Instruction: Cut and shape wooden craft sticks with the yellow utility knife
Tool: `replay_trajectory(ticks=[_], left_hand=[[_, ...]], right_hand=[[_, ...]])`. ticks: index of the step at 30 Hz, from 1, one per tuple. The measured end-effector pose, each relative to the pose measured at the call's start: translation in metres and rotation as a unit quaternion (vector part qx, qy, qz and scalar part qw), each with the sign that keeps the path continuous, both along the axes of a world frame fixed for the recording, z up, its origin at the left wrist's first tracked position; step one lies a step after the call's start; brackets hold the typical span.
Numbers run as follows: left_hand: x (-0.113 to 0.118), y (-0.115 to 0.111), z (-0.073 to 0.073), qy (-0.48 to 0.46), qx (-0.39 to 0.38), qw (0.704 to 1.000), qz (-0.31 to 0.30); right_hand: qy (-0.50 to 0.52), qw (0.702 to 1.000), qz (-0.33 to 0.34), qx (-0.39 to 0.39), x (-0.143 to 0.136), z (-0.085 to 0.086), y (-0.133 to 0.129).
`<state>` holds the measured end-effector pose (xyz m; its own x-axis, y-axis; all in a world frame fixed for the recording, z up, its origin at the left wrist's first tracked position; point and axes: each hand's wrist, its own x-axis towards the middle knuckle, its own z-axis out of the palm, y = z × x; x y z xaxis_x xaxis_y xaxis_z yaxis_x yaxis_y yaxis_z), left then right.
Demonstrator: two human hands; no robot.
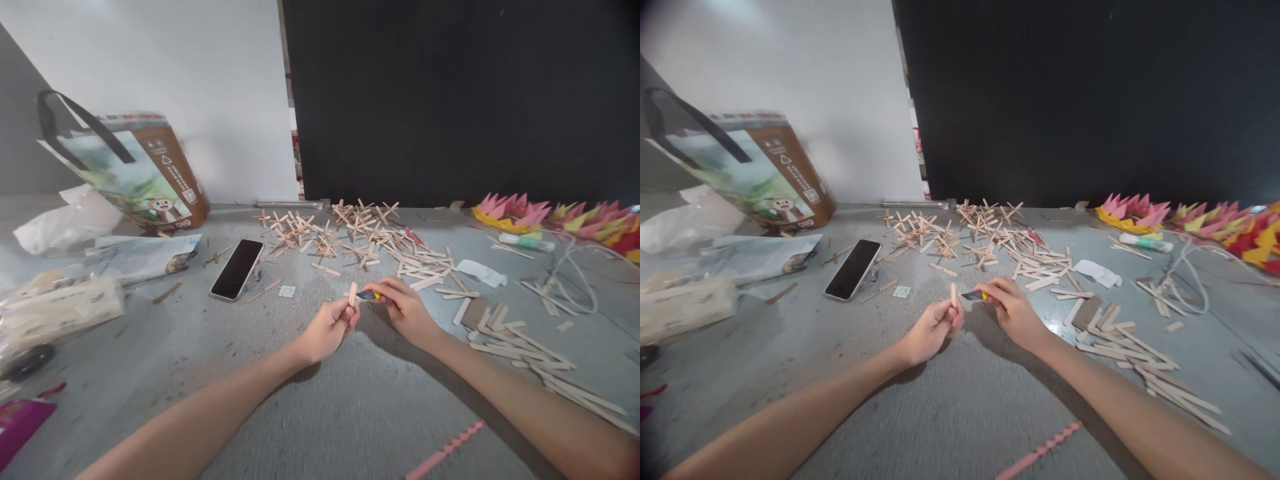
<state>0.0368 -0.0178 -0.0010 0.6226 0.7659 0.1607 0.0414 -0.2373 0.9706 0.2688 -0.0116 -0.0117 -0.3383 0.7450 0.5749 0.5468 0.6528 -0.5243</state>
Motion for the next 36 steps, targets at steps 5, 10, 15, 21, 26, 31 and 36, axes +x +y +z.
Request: replay_trajectory(ticks=[5, 10, 15, 21, 26, 31, 36], left_hand=[[0.002, -0.001, -0.001, 0.018, -0.005, 1.0, 0.02], [0.006, -0.003, 0.006, 0.025, -0.038, 0.998, 0.048], [0.006, -0.003, 0.007, 0.036, -0.014, 0.999, 0.035], [0.007, 0.0, 0.001, 0.076, -0.007, 0.997, -0.002], [0.008, 0.0, -0.001, 0.111, -0.003, 0.994, 0.004], [0.007, 0.0, 0.0, 0.119, 0.002, 0.993, 0.003], [0.007, 0.0, 0.002, 0.129, 0.012, 0.992, 0.011]], right_hand=[[0.031, 0.999, -0.033, -0.015, 0.002, 0.0, 0.006], [0.066, 0.997, -0.024, -0.031, 0.001, 0.007, -0.003], [0.041, 0.996, 0.047, -0.062, -0.002, 0.014, -0.012], [0.037, 0.994, 0.066, -0.079, -0.01, 0.016, -0.012], [0.079, 0.989, 0.069, -0.105, -0.015, 0.014, -0.014], [0.112, 0.981, 0.061, -0.149, -0.015, 0.012, -0.016], [0.164, 0.973, 0.021, -0.161, -0.011, 0.013, -0.014]])
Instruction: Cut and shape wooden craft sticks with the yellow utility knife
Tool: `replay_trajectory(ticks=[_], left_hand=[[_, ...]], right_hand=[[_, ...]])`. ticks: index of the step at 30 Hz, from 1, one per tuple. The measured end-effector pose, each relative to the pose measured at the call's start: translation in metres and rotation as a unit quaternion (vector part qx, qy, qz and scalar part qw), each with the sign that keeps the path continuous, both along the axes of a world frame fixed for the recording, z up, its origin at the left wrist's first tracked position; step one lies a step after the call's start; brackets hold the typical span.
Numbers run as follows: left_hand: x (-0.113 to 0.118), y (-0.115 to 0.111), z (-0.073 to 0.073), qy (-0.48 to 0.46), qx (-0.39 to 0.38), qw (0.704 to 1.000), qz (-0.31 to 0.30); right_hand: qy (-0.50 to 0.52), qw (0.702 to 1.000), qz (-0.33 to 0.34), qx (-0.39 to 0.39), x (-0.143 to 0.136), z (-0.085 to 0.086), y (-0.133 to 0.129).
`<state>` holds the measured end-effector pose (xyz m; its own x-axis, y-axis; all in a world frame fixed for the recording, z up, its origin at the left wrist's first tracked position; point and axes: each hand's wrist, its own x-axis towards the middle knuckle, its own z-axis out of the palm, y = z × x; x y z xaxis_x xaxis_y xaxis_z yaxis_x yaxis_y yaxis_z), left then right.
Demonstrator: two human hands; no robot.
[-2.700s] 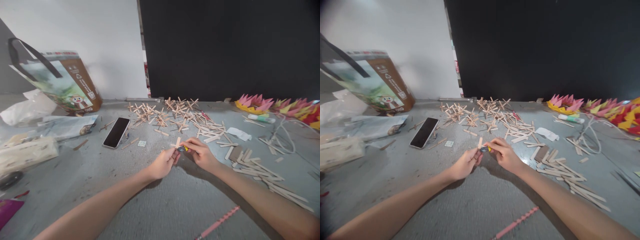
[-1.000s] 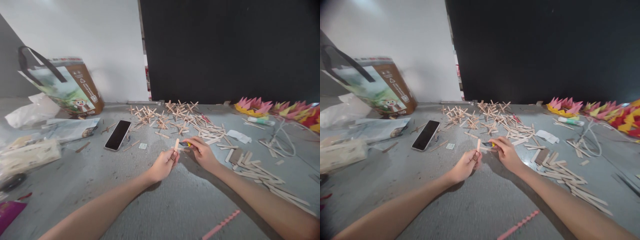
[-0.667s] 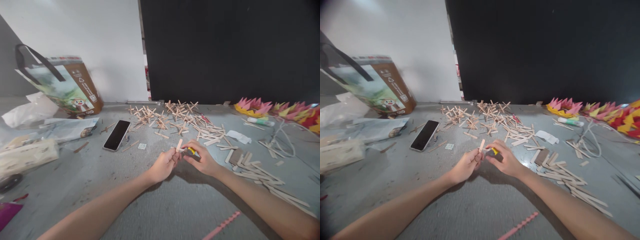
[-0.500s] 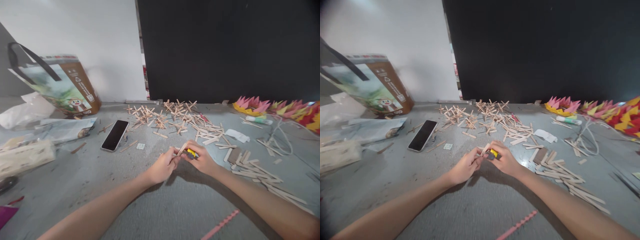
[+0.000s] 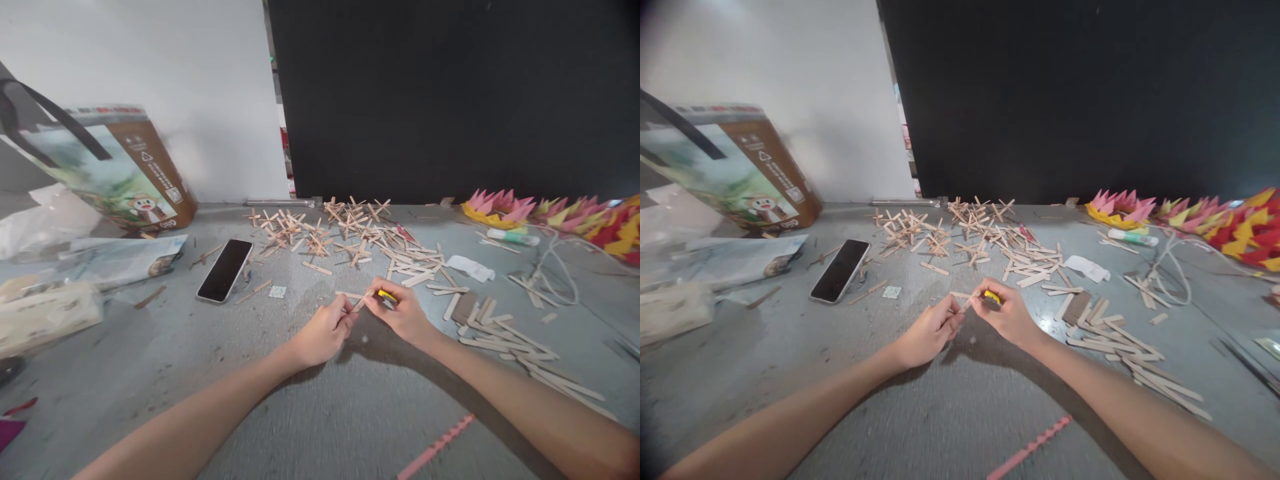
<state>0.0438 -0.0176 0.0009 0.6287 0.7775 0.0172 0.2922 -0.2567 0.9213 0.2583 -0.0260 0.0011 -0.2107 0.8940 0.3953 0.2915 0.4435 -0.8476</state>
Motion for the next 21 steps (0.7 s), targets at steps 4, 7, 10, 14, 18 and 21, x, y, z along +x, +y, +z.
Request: replay_trajectory(ticks=[4, 7, 10, 14, 18, 21], left_hand=[[-0.0005, 0.0002, 0.0, -0.001, 0.003, 1.0, -0.002], [-0.0007, 0.0006, 0.0, -0.009, 0.004, 1.0, 0.0], [-0.0008, 0.0007, 0.0009, -0.016, -0.004, 1.0, 0.004], [-0.0008, -0.0004, 0.0045, -0.027, -0.012, 0.999, 0.019], [-0.0014, -0.0008, 0.0078, -0.054, -0.047, 0.997, 0.039], [-0.0021, 0.0013, 0.006, -0.117, -0.105, 0.986, 0.053]], right_hand=[[-0.016, 1.0, 0.021, 0.008, -0.0008, 0.002, -0.0007], [-0.038, 0.998, 0.05, 0.025, -0.0027, 0.0016, -0.0005], [-0.031, 0.998, 0.049, 0.029, -0.0029, -0.0002, 0.0003], [-0.002, 1.0, 0.0, 0.009, -0.0008, -0.0014, 0.0005], [0.005, 1.0, -0.024, 0.003, 0.0003, 0.0005, 0.0007], [-0.025, 1.0, -0.009, 0.012, -0.0002, 0.0027, 0.001]])
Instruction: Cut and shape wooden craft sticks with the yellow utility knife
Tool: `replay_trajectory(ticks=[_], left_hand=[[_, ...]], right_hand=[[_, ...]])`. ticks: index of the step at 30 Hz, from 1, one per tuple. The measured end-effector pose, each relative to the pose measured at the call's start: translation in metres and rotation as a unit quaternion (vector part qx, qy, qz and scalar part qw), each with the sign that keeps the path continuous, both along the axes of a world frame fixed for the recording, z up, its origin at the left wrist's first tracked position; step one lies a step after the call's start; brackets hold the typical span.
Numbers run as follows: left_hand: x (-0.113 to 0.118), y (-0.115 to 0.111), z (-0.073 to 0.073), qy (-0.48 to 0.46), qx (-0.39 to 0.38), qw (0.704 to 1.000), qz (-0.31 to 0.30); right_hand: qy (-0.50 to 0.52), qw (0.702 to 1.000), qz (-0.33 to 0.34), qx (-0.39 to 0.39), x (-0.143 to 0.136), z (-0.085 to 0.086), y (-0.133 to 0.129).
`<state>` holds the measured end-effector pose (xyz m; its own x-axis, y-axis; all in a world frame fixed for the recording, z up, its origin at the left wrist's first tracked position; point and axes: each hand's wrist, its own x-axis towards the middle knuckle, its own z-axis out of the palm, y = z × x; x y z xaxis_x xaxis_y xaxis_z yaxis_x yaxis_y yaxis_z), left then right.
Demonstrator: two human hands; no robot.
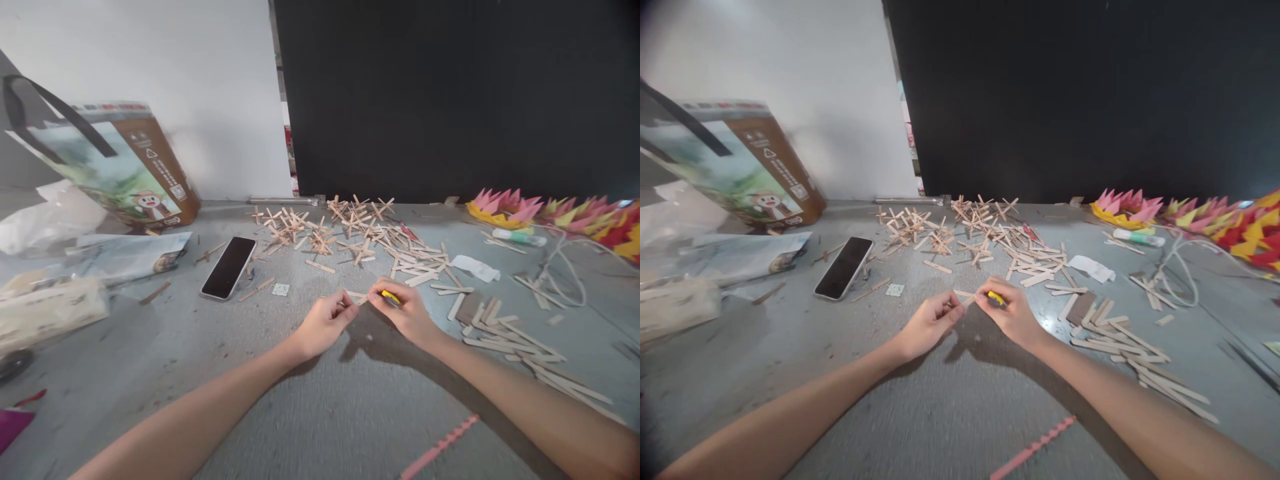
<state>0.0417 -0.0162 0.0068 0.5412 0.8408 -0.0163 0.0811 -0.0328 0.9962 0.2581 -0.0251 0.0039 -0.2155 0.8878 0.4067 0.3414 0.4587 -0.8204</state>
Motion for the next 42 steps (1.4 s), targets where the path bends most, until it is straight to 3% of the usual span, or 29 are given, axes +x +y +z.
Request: replay_trajectory(ticks=[3, 6, 11, 13, 15, 18, 20, 24, 27, 33, 37, 42], left_hand=[[0.0, 0.003, -0.005, -0.098, -0.05, 0.994, 0.015], [0.001, 0.004, -0.007, -0.135, -0.036, 0.99, 0.009], [0.002, 0.0, 0.0, -0.061, 0.155, 0.986, -0.019], [0.002, 0.0, 0.001, -0.041, 0.221, 0.973, -0.043], [0.002, 0.001, 0.0, -0.044, 0.242, 0.969, -0.013], [0.002, 0.006, -0.007, -0.062, 0.183, 0.976, 0.103], [0.004, 0.008, -0.013, -0.067, 0.121, 0.983, 0.123], [0.005, 0.01, -0.022, -0.082, 0.047, 0.991, 0.094], [0.003, 0.009, -0.023, -0.052, 0.055, 0.994, 0.078], [0.0, 0.01, -0.02, -0.03, 0.055, 0.997, 0.037], [-0.001, 0.011, -0.015, -0.009, 0.048, 0.999, 0.019], [-0.001, 0.009, -0.006, -0.031, -0.027, 0.999, -0.024]], right_hand=[[-0.043, 0.999, 0.028, 0.015, -0.001, 0.002, -0.001], [-0.056, 0.996, 0.062, 0.021, -0.001, 0.004, -0.002], [-0.04, 0.988, 0.151, 0.019, -0.003, 0.005, -0.005], [-0.037, 0.989, 0.141, 0.017, -0.004, 0.002, -0.005], [-0.049, 0.994, 0.099, 0.017, -0.003, 0.0, -0.006], [-0.094, 0.992, 0.064, 0.051, 0.0, -0.004, -0.009], [-0.126, 0.985, 0.083, 0.082, 0.002, -0.006, -0.011], [-0.173, 0.976, 0.099, 0.086, 0.002, -0.006, -0.013], [-0.175, 0.976, 0.081, 0.099, 0.002, -0.007, -0.01], [-0.175, 0.966, 0.025, 0.187, 0.005, -0.008, 0.001], [-0.178, 0.966, 0.007, 0.189, 0.007, -0.01, 0.005], [-0.161, 0.973, 0.019, 0.164, 0.009, -0.011, 0.008]])
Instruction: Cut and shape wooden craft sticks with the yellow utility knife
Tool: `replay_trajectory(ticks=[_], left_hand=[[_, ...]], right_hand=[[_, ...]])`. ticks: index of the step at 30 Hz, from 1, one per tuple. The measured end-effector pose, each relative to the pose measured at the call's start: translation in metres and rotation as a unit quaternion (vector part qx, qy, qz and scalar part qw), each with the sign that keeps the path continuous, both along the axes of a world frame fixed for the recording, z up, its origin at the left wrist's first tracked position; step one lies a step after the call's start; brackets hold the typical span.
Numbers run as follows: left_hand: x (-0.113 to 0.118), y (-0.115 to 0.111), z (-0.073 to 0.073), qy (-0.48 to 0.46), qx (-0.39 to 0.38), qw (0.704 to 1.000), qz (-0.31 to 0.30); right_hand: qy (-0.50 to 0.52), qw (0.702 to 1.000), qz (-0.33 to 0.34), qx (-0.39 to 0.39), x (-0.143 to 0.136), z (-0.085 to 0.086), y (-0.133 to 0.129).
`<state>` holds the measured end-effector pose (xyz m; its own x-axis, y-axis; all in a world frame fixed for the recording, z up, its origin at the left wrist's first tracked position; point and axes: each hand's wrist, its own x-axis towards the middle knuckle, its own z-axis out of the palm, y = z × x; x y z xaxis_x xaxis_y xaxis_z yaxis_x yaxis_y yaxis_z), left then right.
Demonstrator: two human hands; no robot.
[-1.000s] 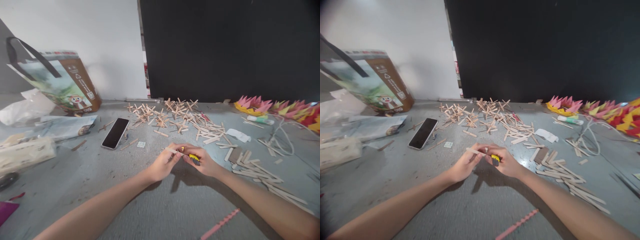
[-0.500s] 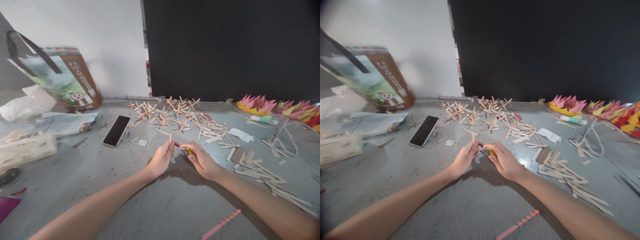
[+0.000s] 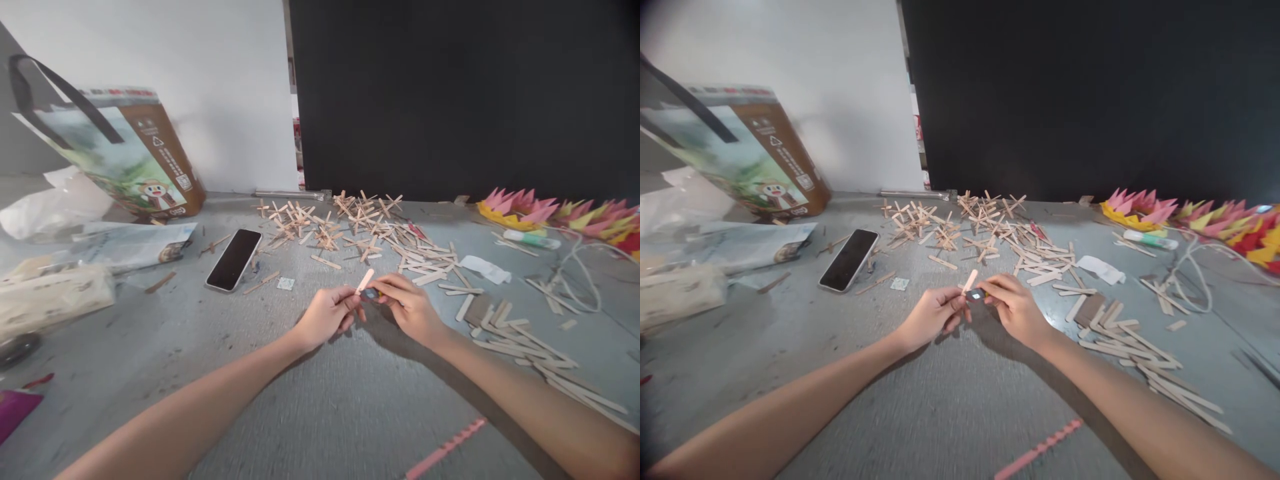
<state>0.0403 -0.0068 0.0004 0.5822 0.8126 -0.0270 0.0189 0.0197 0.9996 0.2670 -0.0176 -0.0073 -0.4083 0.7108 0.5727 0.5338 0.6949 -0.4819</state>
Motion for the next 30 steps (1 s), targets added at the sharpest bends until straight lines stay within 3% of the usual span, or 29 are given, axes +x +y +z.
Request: replay_trajectory(ticks=[5, 30], left_hand=[[0.0, 0.0003, 0.0029, -0.047, -0.019, 0.999, -0.006], [-0.0014, -0.0006, 0.0048, -0.043, -0.017, 0.999, -0.025]], right_hand=[[0.013, 1.0, 0.004, -0.012, 0.0001, 0.0008, 0.0002], [0.036, 0.998, 0.026, -0.053, -0.0006, 0.0049, -0.0013]])
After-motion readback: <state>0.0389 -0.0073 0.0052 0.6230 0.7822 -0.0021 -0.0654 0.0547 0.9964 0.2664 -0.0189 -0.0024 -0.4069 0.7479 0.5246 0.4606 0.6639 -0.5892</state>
